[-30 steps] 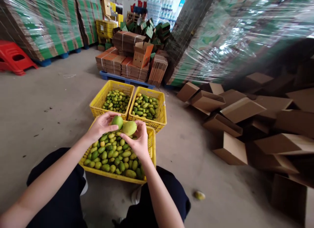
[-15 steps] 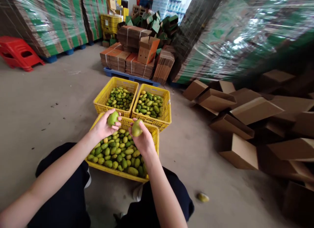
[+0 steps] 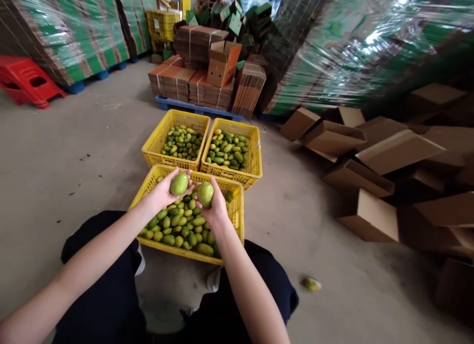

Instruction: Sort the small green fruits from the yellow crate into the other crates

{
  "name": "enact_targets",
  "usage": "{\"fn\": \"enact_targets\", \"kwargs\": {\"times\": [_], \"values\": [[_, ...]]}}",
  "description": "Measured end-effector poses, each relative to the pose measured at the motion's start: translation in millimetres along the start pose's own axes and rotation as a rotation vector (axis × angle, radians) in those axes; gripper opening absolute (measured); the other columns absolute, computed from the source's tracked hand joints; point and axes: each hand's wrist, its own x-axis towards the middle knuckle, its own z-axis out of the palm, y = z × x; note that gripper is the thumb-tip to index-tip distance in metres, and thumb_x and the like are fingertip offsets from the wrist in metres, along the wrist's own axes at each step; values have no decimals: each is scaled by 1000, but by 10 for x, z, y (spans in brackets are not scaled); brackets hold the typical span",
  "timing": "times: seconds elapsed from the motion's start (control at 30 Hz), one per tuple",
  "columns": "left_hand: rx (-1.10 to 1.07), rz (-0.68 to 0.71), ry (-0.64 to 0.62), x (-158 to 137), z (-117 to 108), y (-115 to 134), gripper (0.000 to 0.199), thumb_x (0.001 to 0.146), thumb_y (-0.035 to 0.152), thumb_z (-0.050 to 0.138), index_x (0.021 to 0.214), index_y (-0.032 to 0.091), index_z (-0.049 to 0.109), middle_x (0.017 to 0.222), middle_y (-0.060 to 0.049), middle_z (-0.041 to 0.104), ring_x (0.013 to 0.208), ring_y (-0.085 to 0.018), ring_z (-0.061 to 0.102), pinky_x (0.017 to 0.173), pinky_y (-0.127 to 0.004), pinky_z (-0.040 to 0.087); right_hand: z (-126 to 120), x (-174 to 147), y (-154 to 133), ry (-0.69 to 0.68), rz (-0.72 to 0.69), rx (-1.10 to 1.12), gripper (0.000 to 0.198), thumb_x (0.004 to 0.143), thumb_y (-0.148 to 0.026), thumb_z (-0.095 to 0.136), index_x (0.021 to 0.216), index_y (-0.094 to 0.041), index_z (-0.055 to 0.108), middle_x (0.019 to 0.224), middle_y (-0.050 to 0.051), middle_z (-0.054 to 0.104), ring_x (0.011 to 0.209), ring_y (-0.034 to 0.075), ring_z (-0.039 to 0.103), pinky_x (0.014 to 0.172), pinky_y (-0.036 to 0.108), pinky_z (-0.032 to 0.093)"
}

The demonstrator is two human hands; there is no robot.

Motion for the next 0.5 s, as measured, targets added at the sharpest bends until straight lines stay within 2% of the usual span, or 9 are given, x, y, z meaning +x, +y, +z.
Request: {"fn": "enact_targets", "kwargs": {"times": [0.1,0.2,0.3,0.4,0.5], "values": [[7,-5,-45,-14,15,-24,29,94,32,52,84,9,66,65,-5,64,60,-13,64,64,-30,61,-14,-4,-15,86,19,13,37,95,-43,43,73,-18,57,54,0,62,40,11,52,31,19,35],[-3,53,-49,-41,32,-25,11,86,12,59,76,11,61,67,-3,64,58,-9,63,59,-20,58,-17,-31,-34,2,6,-10,30,90,-43,51,73,-19,58,58,1,64,44,11,53,33,19,37],[-13,33,-57,-56,29,-6,14,88,13,56,74,12,58,67,-4,65,54,-9,61,52,-18,56,-22,-53,-40,-106,-67,-12,16,77,-32,69,74,-20,59,63,0,66,49,11,55,37,18,41],[-13,-10,-84,-59,17,15,23,94,22,48,78,11,60,65,-5,66,49,-10,60,48,-20,56,-28,-66,-39,-151,-126,19,18,69,-26,77,73,-20,60,65,-3,66,52,9,56,44,17,46],[17,-33,-66,-45,6,13,27,96,21,40,88,10,63,66,-6,68,47,-11,61,46,-19,55,-35,-83,-45,-218,-157,43,21,65,-26,80,73,-20,61,67,-3,66,57,10,58,49,18,49]]}}
